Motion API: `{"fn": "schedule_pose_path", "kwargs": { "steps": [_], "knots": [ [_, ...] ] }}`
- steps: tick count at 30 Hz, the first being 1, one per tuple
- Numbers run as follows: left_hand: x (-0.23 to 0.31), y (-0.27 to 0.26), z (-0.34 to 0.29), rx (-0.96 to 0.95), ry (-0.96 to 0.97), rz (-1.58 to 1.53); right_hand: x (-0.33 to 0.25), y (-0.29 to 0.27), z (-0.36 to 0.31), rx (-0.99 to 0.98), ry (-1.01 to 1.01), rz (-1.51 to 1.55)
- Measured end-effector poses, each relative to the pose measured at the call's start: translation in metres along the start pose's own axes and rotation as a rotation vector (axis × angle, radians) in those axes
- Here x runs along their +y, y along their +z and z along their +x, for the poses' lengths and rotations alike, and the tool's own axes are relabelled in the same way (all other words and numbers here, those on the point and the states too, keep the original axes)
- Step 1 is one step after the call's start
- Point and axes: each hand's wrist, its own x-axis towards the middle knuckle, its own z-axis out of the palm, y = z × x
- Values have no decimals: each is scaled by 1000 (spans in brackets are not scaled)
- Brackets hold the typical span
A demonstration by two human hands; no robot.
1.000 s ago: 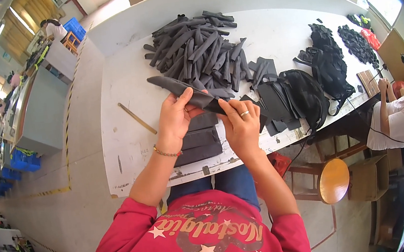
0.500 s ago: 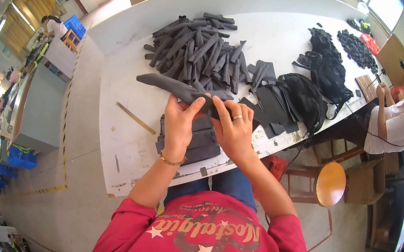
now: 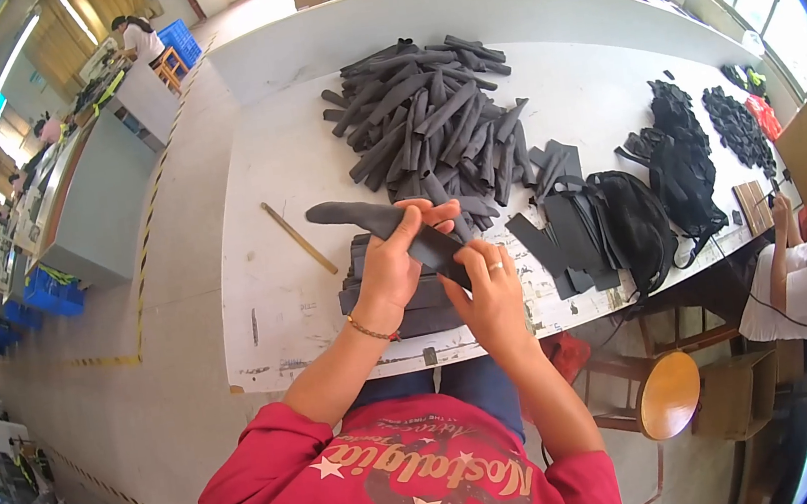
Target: The recorder is assembling and inspecting black padded straps, likely for backpacks or luggage, in a factory setting.
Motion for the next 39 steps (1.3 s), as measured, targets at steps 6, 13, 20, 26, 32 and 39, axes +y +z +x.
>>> {"fn": "schedule_pose_path", "kwargs": {
  "steps": [6,13,20,26,32,39],
  "knots": [
    [-2,2,-4,-29,55,-52,5,20,8,10,-43,134],
    [13,-11,2,161,-23,-136,-4,5,13,-11,-99,-131],
    [9,-9,1,119,54,-202,-3,9,25,20,-250,-94],
    [5,-11,3,125,-10,-311,-12,11,26,35,-201,-116],
    [-6,-11,-5,58,13,-316,-12,22,30,30,-193,21],
    [-6,-12,-6,31,3,-297,4,6,9,-109,-133,135]
  ]
}}
